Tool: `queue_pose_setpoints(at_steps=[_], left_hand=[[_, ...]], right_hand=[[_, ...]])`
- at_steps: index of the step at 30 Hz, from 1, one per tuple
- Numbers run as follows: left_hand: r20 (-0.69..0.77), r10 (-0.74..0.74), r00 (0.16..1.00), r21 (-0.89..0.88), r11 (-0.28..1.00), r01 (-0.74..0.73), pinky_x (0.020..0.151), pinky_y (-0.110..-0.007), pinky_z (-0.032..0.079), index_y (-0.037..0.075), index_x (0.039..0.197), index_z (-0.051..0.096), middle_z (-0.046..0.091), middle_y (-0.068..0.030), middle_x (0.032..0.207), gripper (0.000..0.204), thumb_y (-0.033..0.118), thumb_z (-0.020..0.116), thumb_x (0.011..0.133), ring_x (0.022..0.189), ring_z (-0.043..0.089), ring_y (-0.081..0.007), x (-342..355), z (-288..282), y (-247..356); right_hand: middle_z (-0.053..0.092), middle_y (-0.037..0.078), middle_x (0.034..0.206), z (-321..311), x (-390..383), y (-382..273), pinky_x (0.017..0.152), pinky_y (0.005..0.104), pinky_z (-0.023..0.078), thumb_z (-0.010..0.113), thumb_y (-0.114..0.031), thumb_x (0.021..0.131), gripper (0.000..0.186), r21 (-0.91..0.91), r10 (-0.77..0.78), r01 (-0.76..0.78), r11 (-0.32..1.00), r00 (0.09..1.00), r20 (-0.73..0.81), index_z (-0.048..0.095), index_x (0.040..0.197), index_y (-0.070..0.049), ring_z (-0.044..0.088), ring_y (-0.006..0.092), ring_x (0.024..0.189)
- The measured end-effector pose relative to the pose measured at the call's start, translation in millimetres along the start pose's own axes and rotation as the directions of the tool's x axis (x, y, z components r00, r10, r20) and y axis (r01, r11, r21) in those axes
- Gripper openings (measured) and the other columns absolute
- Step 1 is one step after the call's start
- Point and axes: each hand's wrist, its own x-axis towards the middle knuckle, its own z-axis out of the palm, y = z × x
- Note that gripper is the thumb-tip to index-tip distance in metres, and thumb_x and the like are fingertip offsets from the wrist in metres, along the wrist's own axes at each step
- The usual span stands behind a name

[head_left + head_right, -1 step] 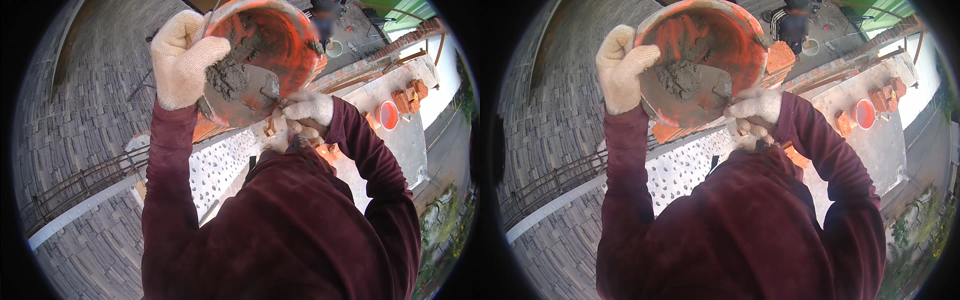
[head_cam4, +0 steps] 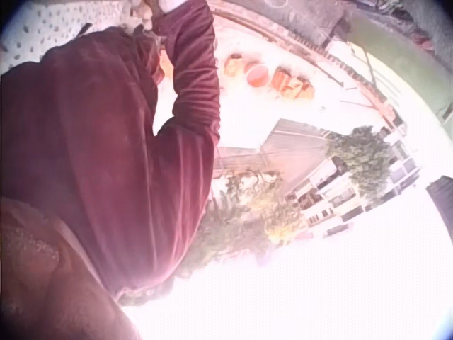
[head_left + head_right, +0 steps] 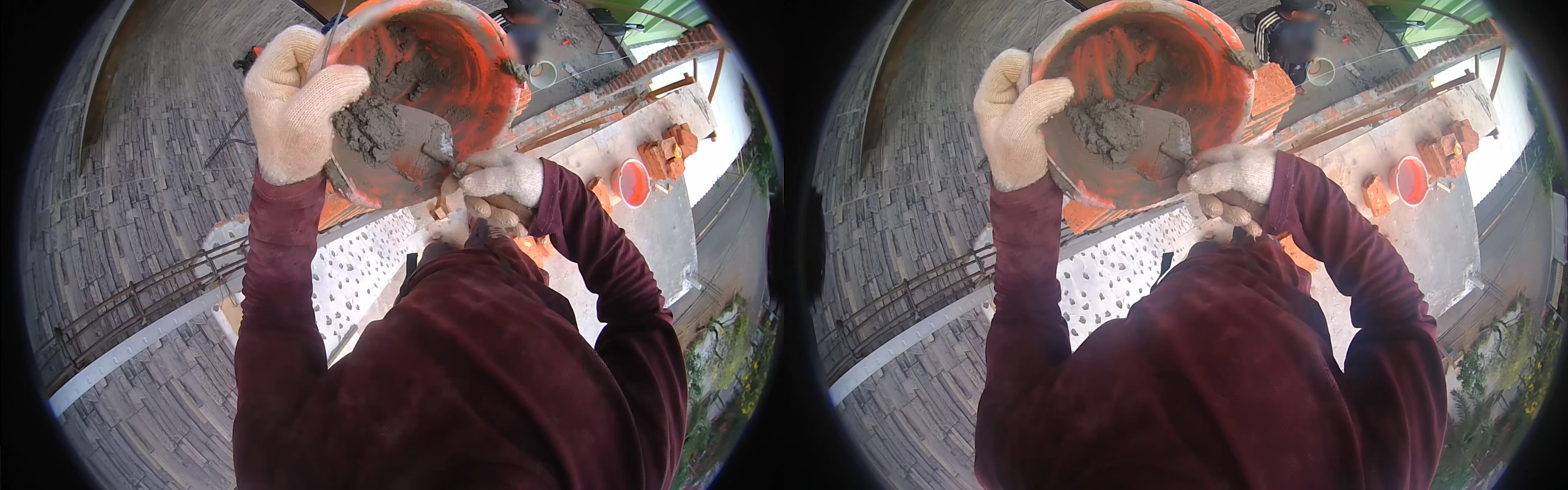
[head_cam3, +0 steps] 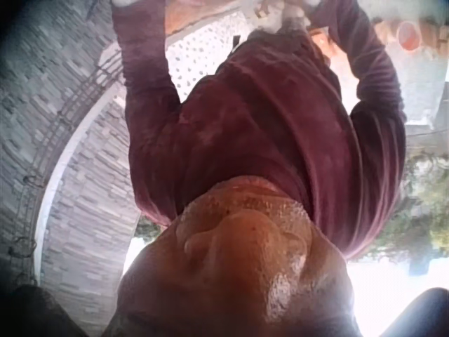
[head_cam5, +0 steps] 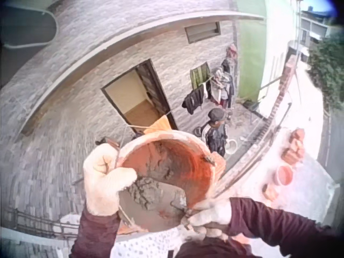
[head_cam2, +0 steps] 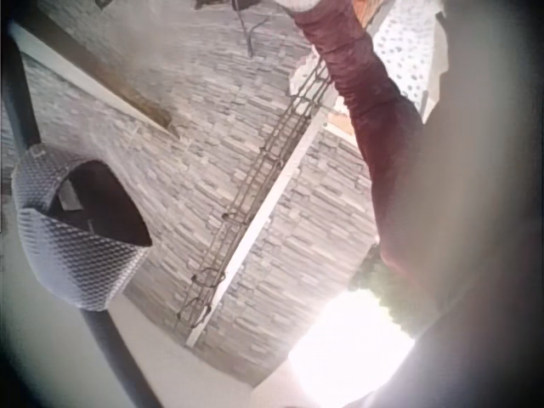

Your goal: The person scoops mortar from a bucket with a trowel and spreads it along the top of a brick wall. They place a brick onto the mortar, tap it into position, and scrape off excess mortar. The process is repeated to add more bricks to the wall.

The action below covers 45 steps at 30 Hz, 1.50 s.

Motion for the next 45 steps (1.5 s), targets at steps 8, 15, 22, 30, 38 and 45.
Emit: queue_pose_setpoints(at_steps=[8, 15, 22, 30, 38, 45], left_hand=[[-0.104, -0.150, 0.983, 0.175, 0.970, 0.167, 0.067, -0.023, 0.039, 0.006, 0.082, 0.056, 0.052, 0.0043, 0.079, 0.021, 0.011, 0.067, 0.099, 0.071, 0.045, -0.0048, -40.8, 55.2, -67.3], [-0.157, -0.229, 0.961, 0.269, 0.926, 0.265, 0.067, -0.023, 0.037, 0.006, 0.080, 0.050, 0.045, 0.0049, 0.078, 0.028, 0.011, 0.070, 0.099, 0.074, 0.041, -0.0050, -54.2, 70.1, -101.4], [-0.257, -0.245, 0.935, 0.207, 0.931, 0.301, 0.070, -0.026, 0.044, 0.005, 0.088, 0.056, 0.053, 0.0025, 0.083, 0.023, 0.020, 0.063, 0.104, 0.077, 0.050, -0.0061, -49.3, 38.4, -73.4], [-0.373, -0.242, 0.896, 0.146, 0.938, 0.314, 0.072, -0.024, 0.044, 0.007, 0.090, 0.056, 0.055, 0.0025, 0.086, 0.019, 0.019, 0.061, 0.104, 0.079, 0.051, -0.0058, -70.9, 12.6, -42.2], [-0.262, -0.228, 0.938, 0.086, 0.962, 0.258, 0.067, -0.023, 0.043, 0.008, 0.085, 0.052, 0.055, 0.0033, 0.083, 0.027, 0.021, 0.058, 0.107, 0.076, 0.049, -0.0030, -73.1, -11.0, -29.3], [-0.023, -0.113, 0.993, 0.241, 0.964, 0.115, 0.065, -0.025, 0.037, 0.002, 0.086, 0.063, 0.050, 0.0046, 0.079, 0.033, 0.030, 0.065, 0.103, 0.074, 0.043, -0.0050, -40.5, -35.2, -46.6]], right_hand=[[0.058, 0.010, 0.077, -44.3, -3.1, 75.3, 0.031, 0.0290, 0.046, 0.064, -0.020, 0.099, 0.046, 0.247, -0.165, 0.118, 0.962, 0.970, 0.176, 0.051, 0.125, 0.015, 0.052, 0.0144, 0.041], [0.059, 0.011, 0.077, -60.4, -57.3, 163.0, 0.038, 0.0254, 0.051, 0.067, -0.008, 0.096, 0.056, 0.555, -0.420, 0.253, 0.792, 0.886, 0.196, 0.041, 0.138, 0.020, 0.060, 0.0148, 0.046], [0.058, 0.006, 0.078, -44.6, -147.8, 286.4, 0.036, 0.0253, 0.039, 0.068, -0.022, 0.094, 0.053, 0.545, -0.205, 0.438, 0.715, 0.876, -0.436, 0.050, 0.135, 0.007, 0.049, 0.0099, 0.045], [0.067, 0.011, 0.075, -192.4, -29.2, 394.6, 0.054, 0.0437, 0.051, 0.076, -0.023, 0.088, 0.025, 0.371, 0.369, 0.156, 0.916, 0.042, -0.929, 0.066, 0.101, -0.005, 0.068, 0.0282, 0.063], [0.072, 0.029, 0.098, -136.9, -81.3, 342.1, 0.082, 0.0512, 0.056, 0.067, -0.025, 0.087, 0.046, -0.160, -0.260, -0.414, 0.896, -0.195, -0.946, 0.054, 0.124, -0.002, 0.069, 0.0485, 0.095], [0.071, 0.022, 0.110, 37.0, -133.8, 123.0, 0.087, 0.0397, 0.058, 0.069, -0.011, 0.091, 0.062, -0.917, -0.788, -0.259, 0.303, 0.473, -0.394, 0.048, 0.149, -0.001, 0.073, 0.0360, 0.102]])
